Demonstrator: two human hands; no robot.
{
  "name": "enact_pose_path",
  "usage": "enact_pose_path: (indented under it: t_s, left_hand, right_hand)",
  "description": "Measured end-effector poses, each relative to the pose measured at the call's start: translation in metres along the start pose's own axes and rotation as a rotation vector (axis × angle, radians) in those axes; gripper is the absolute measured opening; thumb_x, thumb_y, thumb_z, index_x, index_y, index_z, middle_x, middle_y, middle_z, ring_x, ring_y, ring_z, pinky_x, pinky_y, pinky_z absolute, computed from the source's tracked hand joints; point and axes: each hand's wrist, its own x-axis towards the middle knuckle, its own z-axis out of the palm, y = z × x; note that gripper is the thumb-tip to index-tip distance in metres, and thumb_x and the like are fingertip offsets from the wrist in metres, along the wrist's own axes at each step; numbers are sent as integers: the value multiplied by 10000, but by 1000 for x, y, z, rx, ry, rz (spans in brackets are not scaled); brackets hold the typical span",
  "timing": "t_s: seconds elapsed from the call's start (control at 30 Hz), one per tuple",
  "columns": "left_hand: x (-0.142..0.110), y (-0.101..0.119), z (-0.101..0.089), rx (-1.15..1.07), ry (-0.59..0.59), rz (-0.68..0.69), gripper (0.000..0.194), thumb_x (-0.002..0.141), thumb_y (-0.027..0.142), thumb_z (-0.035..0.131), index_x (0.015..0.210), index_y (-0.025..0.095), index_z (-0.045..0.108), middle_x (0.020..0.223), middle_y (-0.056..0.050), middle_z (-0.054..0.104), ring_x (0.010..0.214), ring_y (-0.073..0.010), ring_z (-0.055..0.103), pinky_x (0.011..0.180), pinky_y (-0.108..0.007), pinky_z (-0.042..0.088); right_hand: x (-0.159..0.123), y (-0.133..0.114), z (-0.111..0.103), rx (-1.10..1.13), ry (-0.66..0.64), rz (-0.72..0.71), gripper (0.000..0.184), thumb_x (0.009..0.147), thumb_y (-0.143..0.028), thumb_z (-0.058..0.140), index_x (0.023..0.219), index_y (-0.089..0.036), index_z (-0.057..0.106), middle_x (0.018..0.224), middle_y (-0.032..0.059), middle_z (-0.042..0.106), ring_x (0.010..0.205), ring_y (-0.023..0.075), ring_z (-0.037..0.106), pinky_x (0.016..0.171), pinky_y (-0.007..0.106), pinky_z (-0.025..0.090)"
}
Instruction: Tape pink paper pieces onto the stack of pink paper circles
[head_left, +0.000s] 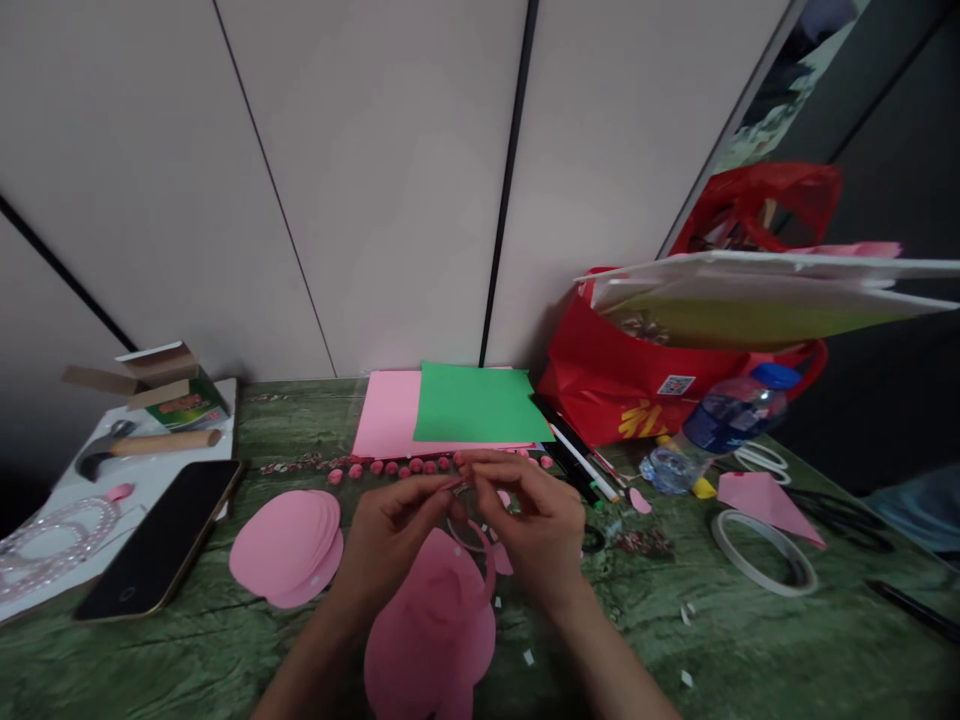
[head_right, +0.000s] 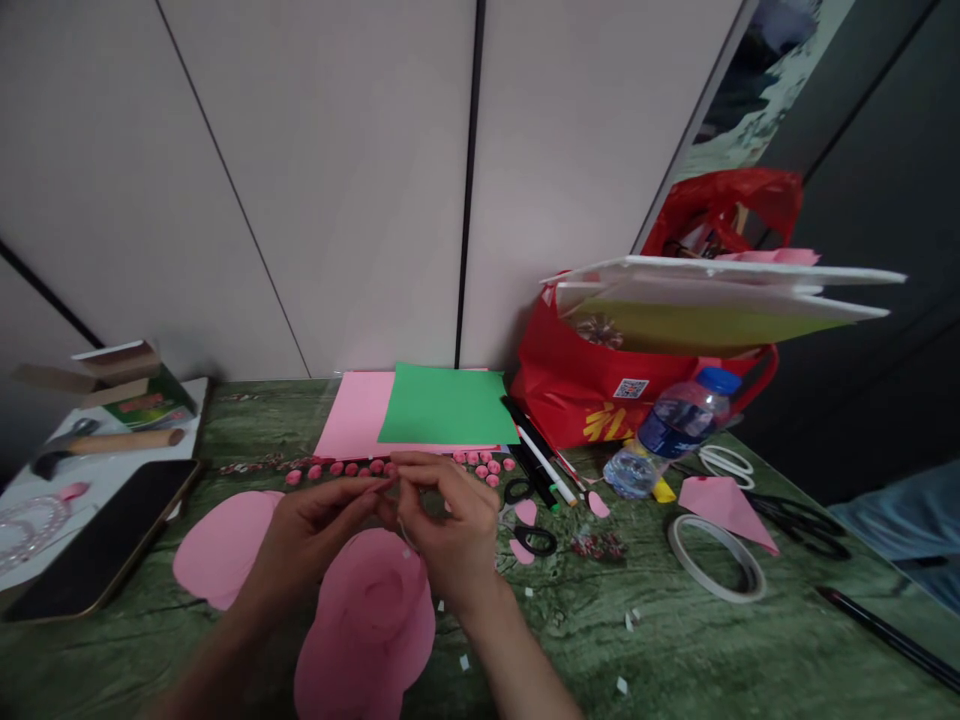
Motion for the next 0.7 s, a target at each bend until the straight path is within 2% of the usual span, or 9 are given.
enact_pose_path:
  t_s: [0.13, 0.23, 0.43, 0.7]
  left_hand:
    - [0, 2, 0, 10, -19, -18, 155, 793, 233, 553, 816, 199, 703, 627, 10, 684, 618, -139, 646, 656, -243, 526]
    - [0, 2, 0, 36, -9, -32, 164, 791, 249, 552, 760, 184, 700, 623, -1, 682, 622, -149, 645, 663, -258, 527]
    - [1, -1, -1, 32, 33, -32, 160, 788, 242, 551, 796, 164, 691, 607, 1, 673, 596, -146, 641, 627, -254, 529]
    - [2, 0, -2, 101, 31, -21, 170, 780, 250, 559, 706, 158, 682, 611, -9, 673, 606, -139, 638, 618, -238, 519]
  right_hand:
    - [1, 1, -1, 122, -22, 196, 117, 764, -120, 578, 802, -207, 647, 872, 52, 695, 784, 178, 658, 708, 304, 549]
    - [4, 2, -2, 149, -47, 290, 118, 769, -159, 593, 854, -202, 662, 861, 49, 700, 743, 167, 663, 694, 290, 551]
    - [7, 4, -4, 263, -72, 338, 157, 728, -154, 645, 873, -213, 650, 825, 22, 702, 782, 160, 659, 691, 261, 541]
    - [8, 5, -3, 340, -63, 426, 102, 631, -142, 715, 681, -191, 642, 630, -27, 628, 550, 90, 587, 516, 182, 476]
